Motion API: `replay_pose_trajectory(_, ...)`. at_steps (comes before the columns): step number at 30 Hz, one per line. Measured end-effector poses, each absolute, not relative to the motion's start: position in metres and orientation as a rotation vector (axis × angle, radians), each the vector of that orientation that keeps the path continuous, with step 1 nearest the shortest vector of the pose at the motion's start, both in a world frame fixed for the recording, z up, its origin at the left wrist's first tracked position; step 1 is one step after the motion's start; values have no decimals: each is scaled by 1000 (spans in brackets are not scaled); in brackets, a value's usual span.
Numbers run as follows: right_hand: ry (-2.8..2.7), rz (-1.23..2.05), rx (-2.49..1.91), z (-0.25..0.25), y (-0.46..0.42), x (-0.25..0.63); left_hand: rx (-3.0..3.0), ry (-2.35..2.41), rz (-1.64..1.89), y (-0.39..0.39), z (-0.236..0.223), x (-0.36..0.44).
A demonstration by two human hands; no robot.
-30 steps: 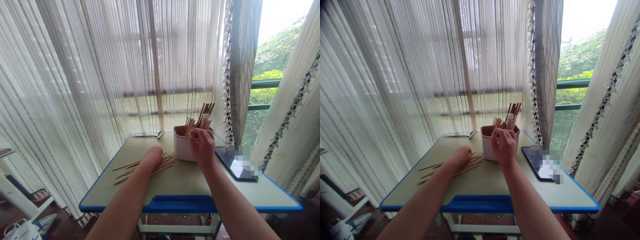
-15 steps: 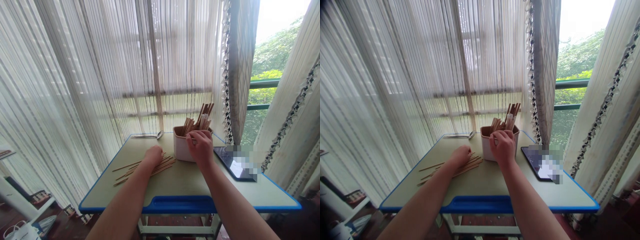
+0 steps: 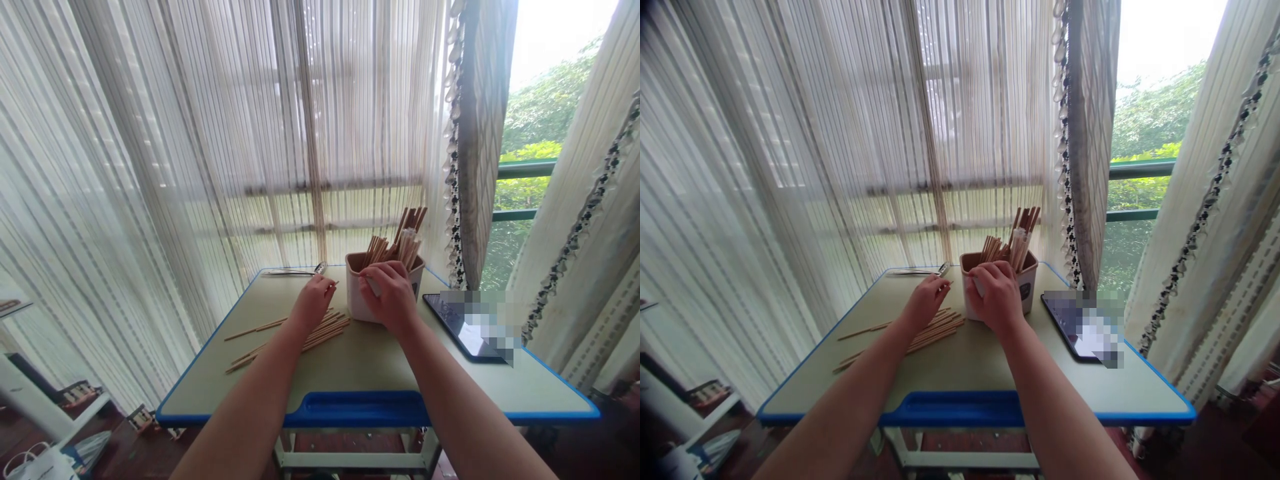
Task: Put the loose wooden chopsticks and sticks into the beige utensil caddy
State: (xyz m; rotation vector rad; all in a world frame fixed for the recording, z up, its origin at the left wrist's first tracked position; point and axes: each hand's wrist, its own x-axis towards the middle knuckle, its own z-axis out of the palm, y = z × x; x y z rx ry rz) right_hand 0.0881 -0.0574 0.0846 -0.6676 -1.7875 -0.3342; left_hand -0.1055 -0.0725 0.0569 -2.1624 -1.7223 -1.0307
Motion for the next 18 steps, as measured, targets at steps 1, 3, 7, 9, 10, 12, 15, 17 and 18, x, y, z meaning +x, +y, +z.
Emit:
replay_pose_trajectory(1,-1809,-333,-656,85,-58,87,-2175,-1717,-1044,-72,56,-106)
replay_pose_trajectory(3,-1825,-327,-653,85,-59,87,-2185,-1723,-1059,-71,54,-107)
replay_pose_trajectory(7,-1809,-322,-664,86,-58,89,-2201,-1740,-1045,-72,55,-107)
replay_pose_trajectory(9,-1801,-325,-661,86,-57,89,-2177,-1770,-1018,-73,57,-107)
replay_pose_trajectory(10,-1799,-326,-659,85,-57,89,-2147,-1801,-1006,-74,57,-106)
replay_pose_trajectory(12,-1804,-328,-654,84,-56,89,-2079,-1871,-1002,-74,58,-107)
replay_pose_trajectory(15,-1816,-328,-649,83,-56,88,-2002,-1924,-1056,-73,57,-108)
replay_pose_trajectory(17,-1812,-324,-642,83,-57,88,-1972,-1926,-1091,-71,56,-109)
replay_pose_trajectory(18,-1806,-321,-635,84,-57,88,-1963,-1926,-1099,-70,55,-110)
